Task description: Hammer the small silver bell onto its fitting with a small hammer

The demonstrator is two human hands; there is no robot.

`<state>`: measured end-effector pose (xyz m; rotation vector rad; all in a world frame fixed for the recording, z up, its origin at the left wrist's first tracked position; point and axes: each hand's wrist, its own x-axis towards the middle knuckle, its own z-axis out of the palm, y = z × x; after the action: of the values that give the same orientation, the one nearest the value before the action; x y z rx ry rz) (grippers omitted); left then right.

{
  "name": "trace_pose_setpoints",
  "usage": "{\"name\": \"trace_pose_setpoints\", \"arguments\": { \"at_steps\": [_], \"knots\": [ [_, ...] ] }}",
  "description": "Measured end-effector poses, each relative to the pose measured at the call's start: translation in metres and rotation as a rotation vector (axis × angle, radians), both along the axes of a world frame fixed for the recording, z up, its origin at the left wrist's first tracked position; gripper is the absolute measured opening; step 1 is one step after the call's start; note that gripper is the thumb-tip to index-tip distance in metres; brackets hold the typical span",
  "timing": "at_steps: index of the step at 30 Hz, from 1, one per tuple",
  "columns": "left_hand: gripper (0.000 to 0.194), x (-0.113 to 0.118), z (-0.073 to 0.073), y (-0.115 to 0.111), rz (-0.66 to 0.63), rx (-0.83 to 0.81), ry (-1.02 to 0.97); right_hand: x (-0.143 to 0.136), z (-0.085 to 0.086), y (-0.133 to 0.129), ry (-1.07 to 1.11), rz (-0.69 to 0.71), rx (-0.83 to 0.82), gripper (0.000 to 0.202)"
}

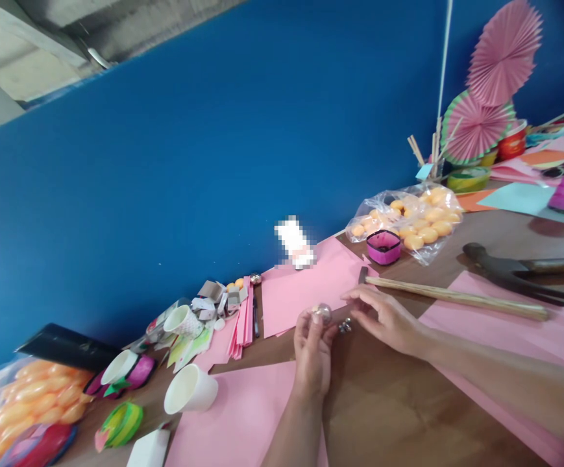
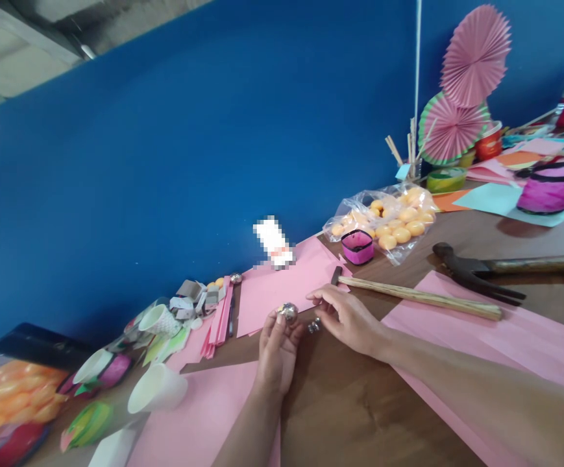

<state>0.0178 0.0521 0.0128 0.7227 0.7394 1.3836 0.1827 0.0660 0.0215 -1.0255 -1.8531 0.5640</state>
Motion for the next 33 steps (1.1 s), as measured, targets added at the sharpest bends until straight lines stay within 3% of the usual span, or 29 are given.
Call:
{"name": "trace_pose_setpoints", "arguments": {
  "at_steps": [3, 9, 15, 23, 33],
  "knots": [
    [0.020, -0.001, 0.000, 0.002, 0.023, -0.050, -0.057, 0.005, -0.006, 0.005, -0.153, -0.061, 0.028, 0.018],
    [0.028, -0.002, -0.002, 0.005, 0.029, -0.058, -0.085, 0.004, -0.008, 0.004, -0.447, 0.001, 0.031, 0.021],
    [0.033, -0.002, -0.004, 0.004, -0.022, -0.055, -0.081, 0.003, -0.005, 0.004, -0.532, 0.004, 0.033, 0.023],
    [0.033, -0.001, -0.003, 0.002, -0.054, -0.043, -0.066, 0.001, -0.015, 0.005, -0.360, -0.075, -0.005, 0.013],
    [0.033, 0.001, -0.004, 0.001, -0.083, 0.049, 0.026, -0.003, 0.003, 0.001, 0.039, 0.029, -0.199, 0.012]
  ]
}}
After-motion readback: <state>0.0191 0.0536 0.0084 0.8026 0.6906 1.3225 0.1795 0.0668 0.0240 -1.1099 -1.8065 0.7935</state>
